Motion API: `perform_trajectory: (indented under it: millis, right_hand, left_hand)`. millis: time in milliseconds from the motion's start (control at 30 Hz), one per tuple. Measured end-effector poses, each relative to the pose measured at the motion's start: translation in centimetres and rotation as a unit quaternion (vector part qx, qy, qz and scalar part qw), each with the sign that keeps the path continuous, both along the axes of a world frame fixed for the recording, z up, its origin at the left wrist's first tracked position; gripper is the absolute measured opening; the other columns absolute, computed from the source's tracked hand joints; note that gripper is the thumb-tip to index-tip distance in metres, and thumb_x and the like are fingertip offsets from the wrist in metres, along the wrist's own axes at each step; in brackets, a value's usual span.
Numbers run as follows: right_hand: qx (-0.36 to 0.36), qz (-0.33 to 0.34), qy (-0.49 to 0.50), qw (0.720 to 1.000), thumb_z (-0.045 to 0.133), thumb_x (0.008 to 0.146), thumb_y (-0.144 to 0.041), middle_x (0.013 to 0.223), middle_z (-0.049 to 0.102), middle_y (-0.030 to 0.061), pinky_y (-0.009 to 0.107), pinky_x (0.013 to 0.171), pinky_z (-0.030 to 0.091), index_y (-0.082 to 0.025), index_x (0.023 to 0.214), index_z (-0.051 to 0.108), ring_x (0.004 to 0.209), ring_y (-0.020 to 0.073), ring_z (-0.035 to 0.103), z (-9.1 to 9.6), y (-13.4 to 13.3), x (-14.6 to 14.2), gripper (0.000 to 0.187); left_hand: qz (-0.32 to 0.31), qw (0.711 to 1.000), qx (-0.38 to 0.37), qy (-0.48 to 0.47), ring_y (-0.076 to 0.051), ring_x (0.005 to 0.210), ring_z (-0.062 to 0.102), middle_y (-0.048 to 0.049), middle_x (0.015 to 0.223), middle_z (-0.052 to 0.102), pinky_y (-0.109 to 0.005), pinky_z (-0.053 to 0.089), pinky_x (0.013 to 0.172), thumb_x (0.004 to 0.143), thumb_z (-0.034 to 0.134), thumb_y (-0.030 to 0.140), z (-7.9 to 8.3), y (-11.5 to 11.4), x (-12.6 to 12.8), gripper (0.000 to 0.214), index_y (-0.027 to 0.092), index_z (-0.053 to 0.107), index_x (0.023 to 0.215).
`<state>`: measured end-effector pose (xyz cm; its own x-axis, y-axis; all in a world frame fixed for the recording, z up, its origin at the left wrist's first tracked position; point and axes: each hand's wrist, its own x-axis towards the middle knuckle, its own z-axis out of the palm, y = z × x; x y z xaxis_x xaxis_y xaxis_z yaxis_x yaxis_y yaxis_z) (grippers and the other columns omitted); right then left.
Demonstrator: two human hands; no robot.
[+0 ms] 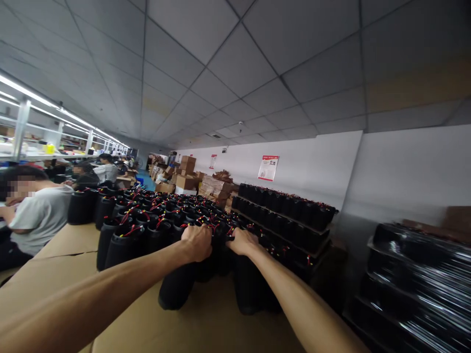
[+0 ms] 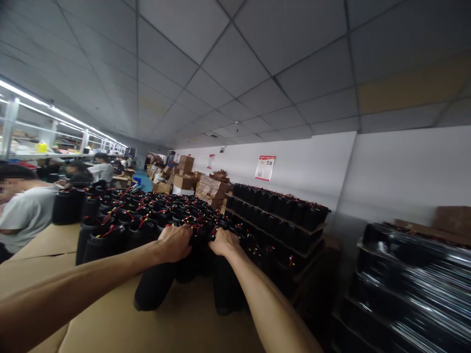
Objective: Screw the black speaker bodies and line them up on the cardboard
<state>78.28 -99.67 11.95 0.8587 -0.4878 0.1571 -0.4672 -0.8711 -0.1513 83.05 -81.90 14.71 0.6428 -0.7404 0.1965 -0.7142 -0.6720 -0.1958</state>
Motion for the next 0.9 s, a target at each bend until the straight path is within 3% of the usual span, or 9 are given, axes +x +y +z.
perform_trajectory:
  millis: [267,433,667,900]
  right_hand:
    - [0.02,-0.008,-0.038,0.999,0.068,0.096,-0.045,0.114,0.069,0.0075,0.047,0.093,0.056,-0.017,0.123,0.063,0.103,0.0236,0.068,-2.1,-0.6,1.1,0.04]
    - [0.021,-0.009,-0.106,0.994,0.067,0.096,-0.049,0.113,0.069,0.0076,0.046,0.092,0.055,-0.017,0.125,0.061,0.101,0.0235,0.068,-2.1,-1.0,0.2,0.044]
    - [-0.008,-0.012,-0.205,0.979,0.058,0.101,-0.046,0.11,0.069,0.0062,0.043,0.092,0.053,-0.018,0.109,0.064,0.1,0.0219,0.067,-1.8,-1.0,-1.2,0.03]
    - [-0.023,0.059,-0.232,0.971,0.049,0.107,-0.034,0.101,0.07,0.0052,0.043,0.099,0.05,-0.017,0.094,0.066,0.107,0.0208,0.065,-4.7,-2.0,-0.8,0.027]
  left_hand:
    - [0.038,0.999,-0.019,0.001,-0.023,0.101,0.07,-0.011,0.127,0.067,-0.044,0.062,0.086,0.098,0.065,0.036,-1.3,-1.6,-0.9,0.036,0.016,0.061,0.127]
    - [0.033,0.997,-0.065,-0.027,-0.022,0.095,0.07,-0.0126,0.132,0.063,-0.041,0.062,0.082,0.098,0.064,0.037,-1.8,-1.2,-0.3,0.038,0.016,0.059,0.13]
    - [-0.039,0.988,-0.146,-0.036,-0.019,0.082,0.069,-0.0084,0.112,0.069,-0.039,0.061,0.075,0.099,0.06,0.039,-1.6,-1.5,-1.9,0.028,0.015,0.063,0.115]
    - [-0.104,0.971,-0.214,-0.025,-0.024,0.098,0.068,-0.0084,0.111,0.068,-0.043,0.059,0.083,0.096,0.063,0.035,-4.7,-4.5,-3.2,0.026,0.015,0.063,0.114]
